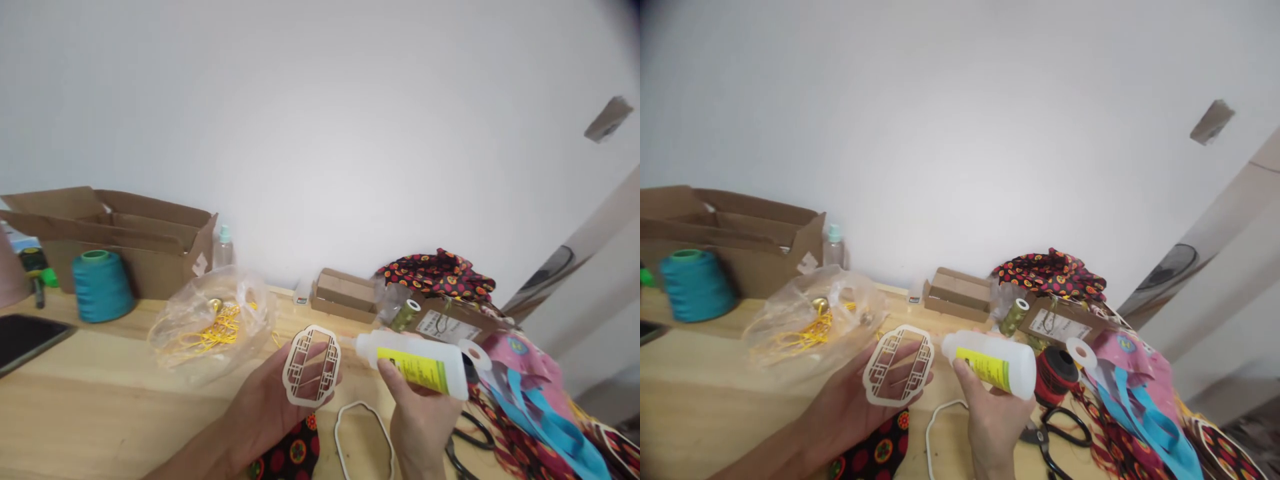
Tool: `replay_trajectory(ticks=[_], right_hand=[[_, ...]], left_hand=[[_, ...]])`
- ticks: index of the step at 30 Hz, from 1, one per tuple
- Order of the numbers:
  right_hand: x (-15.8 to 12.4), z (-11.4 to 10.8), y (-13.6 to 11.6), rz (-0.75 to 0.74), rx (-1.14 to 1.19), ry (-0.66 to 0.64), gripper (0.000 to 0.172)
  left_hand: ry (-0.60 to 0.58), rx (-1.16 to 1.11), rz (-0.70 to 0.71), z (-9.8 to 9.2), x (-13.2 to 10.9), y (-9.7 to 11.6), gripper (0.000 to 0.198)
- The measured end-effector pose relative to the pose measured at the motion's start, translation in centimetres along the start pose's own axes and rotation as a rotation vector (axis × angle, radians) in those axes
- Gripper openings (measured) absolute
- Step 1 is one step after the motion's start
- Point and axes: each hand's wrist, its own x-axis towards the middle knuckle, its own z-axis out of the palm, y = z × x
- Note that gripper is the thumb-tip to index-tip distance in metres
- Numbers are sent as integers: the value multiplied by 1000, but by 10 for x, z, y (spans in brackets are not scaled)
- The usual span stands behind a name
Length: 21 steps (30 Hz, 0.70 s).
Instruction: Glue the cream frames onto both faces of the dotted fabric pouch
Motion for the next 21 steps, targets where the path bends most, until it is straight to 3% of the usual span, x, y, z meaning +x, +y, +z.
replay_trajectory(ticks=[21], right_hand=[[-5, 2, -6, 6, 4, -64, 52]], left_hand=[[-4, -6, -14, -1, 1, 0, 42]])
